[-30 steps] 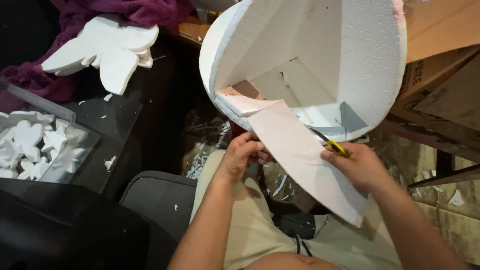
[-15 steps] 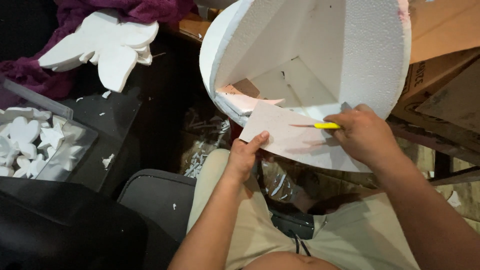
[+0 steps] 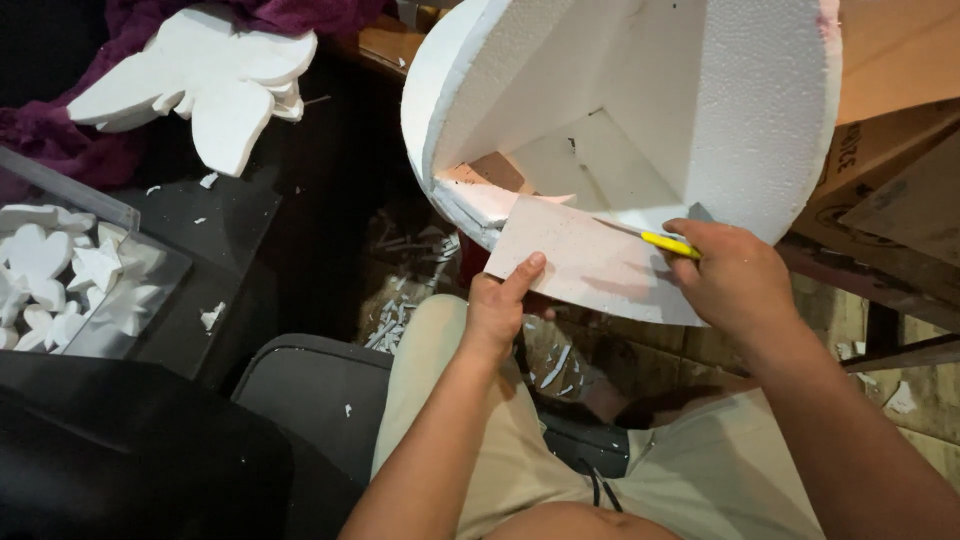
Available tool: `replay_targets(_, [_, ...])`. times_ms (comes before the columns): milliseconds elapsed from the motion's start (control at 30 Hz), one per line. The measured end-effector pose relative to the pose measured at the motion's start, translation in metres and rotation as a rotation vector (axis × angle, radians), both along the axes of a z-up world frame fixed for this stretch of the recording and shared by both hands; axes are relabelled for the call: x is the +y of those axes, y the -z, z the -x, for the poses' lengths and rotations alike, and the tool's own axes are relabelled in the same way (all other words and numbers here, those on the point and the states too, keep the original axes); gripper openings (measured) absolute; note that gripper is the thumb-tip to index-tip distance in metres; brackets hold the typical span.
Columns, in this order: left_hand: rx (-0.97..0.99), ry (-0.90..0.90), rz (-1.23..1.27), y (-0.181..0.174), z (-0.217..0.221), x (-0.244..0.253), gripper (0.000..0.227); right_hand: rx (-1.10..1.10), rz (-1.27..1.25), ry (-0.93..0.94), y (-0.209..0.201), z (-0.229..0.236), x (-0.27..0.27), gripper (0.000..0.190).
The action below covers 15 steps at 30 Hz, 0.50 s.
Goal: Trimming small foam blocks with a utility knife and fitting them into a larger teardrop-shaped foam assembly.
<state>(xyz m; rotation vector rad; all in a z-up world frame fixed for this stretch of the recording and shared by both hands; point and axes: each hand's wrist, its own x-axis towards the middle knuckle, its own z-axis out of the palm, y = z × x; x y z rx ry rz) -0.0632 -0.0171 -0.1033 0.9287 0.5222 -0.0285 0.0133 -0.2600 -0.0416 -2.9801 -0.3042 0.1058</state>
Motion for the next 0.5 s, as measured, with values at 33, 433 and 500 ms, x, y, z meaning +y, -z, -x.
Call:
replay_targets(33, [0.000,0.000,0.000,-0.003,-0.001,0.001,0.033,0.000,0.000,0.000,-0.004,0.001,0.003,0.047])
replay_targets(433, [0.149,-0.004,-0.130,-0.023,-0.022,0.007,0.043,0.199,0.057,0.204,-0.036,0.002,0.040,0.048])
replay_targets(500, [0.228,0.043,-0.244,-0.025,-0.023,0.011,0.044,0.247,0.085,0.257,-0.037,-0.001,0.043,0.051])
